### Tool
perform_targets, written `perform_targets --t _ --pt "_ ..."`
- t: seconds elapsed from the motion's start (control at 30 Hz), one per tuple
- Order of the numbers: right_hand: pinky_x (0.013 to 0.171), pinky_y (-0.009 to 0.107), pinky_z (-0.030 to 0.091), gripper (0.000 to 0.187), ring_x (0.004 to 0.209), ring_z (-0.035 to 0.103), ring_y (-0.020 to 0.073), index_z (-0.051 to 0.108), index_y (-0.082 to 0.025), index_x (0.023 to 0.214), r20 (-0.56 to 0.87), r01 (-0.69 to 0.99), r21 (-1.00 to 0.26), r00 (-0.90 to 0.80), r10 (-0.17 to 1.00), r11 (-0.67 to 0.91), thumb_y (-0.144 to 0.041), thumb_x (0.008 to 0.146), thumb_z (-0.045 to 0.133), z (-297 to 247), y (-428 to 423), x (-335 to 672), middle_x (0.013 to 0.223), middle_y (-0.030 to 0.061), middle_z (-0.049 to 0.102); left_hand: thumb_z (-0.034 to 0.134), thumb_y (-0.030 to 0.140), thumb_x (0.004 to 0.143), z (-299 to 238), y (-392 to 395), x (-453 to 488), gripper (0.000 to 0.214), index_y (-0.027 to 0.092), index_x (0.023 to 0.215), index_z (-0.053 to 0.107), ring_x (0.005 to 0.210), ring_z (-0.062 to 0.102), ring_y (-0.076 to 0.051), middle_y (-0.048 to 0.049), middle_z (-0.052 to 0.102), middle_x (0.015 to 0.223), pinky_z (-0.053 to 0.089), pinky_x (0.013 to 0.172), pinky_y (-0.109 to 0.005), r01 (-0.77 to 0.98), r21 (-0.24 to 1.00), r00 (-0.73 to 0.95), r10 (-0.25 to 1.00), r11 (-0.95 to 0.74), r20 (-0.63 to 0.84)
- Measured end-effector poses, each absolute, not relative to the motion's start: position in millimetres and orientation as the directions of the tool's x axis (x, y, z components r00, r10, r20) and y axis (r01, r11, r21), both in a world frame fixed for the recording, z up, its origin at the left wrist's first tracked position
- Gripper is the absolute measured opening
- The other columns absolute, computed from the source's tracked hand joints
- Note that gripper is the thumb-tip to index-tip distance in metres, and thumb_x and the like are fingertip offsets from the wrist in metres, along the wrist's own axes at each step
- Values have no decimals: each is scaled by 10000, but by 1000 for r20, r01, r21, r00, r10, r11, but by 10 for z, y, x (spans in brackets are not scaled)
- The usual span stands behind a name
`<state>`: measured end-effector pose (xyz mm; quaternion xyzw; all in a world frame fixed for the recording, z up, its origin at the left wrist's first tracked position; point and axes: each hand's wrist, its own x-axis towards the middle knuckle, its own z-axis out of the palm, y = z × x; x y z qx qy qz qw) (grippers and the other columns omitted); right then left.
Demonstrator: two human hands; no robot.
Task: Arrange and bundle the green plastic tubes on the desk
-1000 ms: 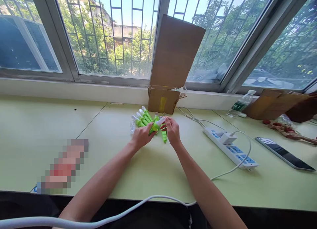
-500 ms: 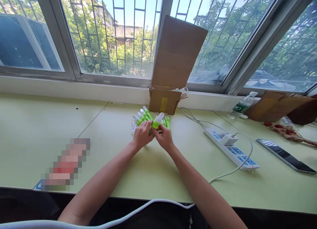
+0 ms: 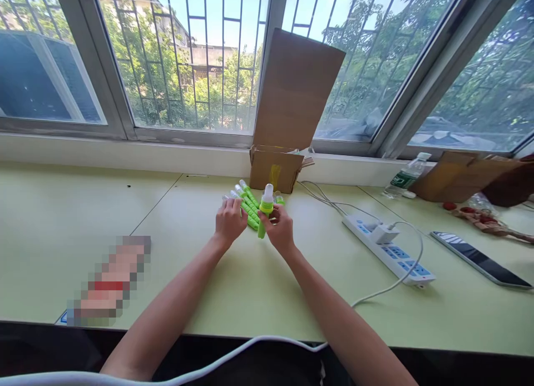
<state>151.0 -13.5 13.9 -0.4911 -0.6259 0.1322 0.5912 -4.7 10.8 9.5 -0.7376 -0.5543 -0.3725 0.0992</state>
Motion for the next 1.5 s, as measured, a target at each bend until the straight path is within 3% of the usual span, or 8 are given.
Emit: perform_targets --t 0.13,0.3,0.53,0.7,0.83,1.03,1.23,1.5 --pt "536 294 522 384 589 600 161 569 -196 946 598 494 -738 165 784 459 -521 751 636 107 -113 1541 741 44 687 449 291 863 63 168 -102 346 124 1156 529 1051 548 -327 -183 583 1093 457 812 -430 979 197 -49 862 -60 505" --pt "539 286 517 392 602 606 160 567 -191 966 620 515 -719 171 766 467 -515 756 633 96 -118 1539 751 41 685 458 191 844 26 213 -172 369 117 1204 490 978 612 -292 -171 622 997 472 743 -353 981 190 -89 958 37 272" --pt "569 294 511 429 622 607 163 577 -192 1023 661 601 -658 171 731 454 -533 765 619 73 -98 1584 784 43 683 381 370 920 144 256 -228 328 138 1013 593 803 646 -257 -156 655 915 439 657 -312 913 403 -153 861 -65 486" --pt "632 310 511 384 687 619 177 592 -202 1035 695 683 -564 90 714 463 -484 776 613 49 -94 1611 834 51 689 528 462 844 218 256 -255 285 191 834 616 575 566 -181 -44 624 657 378 588 -267 649 700 -315 733 -297 603" --pt "650 305 503 383 710 622 179 607 -197 1047 691 710 -535 56 720 458 -467 775 614 33 -84 1618 858 55 689 567 474 811 258 282 -265 308 201 669 551 454 464 -123 30 494 482 345 504 -234 271 894 -470 762 -356 445" --pt "633 298 486 369 717 620 183 629 -204 1032 684 724 -508 10 729 466 -467 774 611 26 -84 1609 850 49 683 563 539 787 316 317 -281 403 216 598 413 338 336 -78 89 332 404 332 383 -225 -238 912 -502 846 -335 180" --pt "671 316 485 339 780 634 205 641 -217 1044 669 750 -461 -58 741 474 -428 779 633 0 -88 1600 890 56 695 591 546 762 364 282 -253 439 214 580 368 335 358 -65 86 342 411 360 380 -217 -329 885 -471 870 -329 148" --pt "682 326 481 304 815 638 224 656 -226 1051 643 789 -382 -148 752 482 -383 793 636 -27 -107 1551 913 68 699 561 439 763 274 303 -238 261 198 801 470 388 436 -80 74 460 536 375 375 -210 -325 883 -335 914 -339 228"
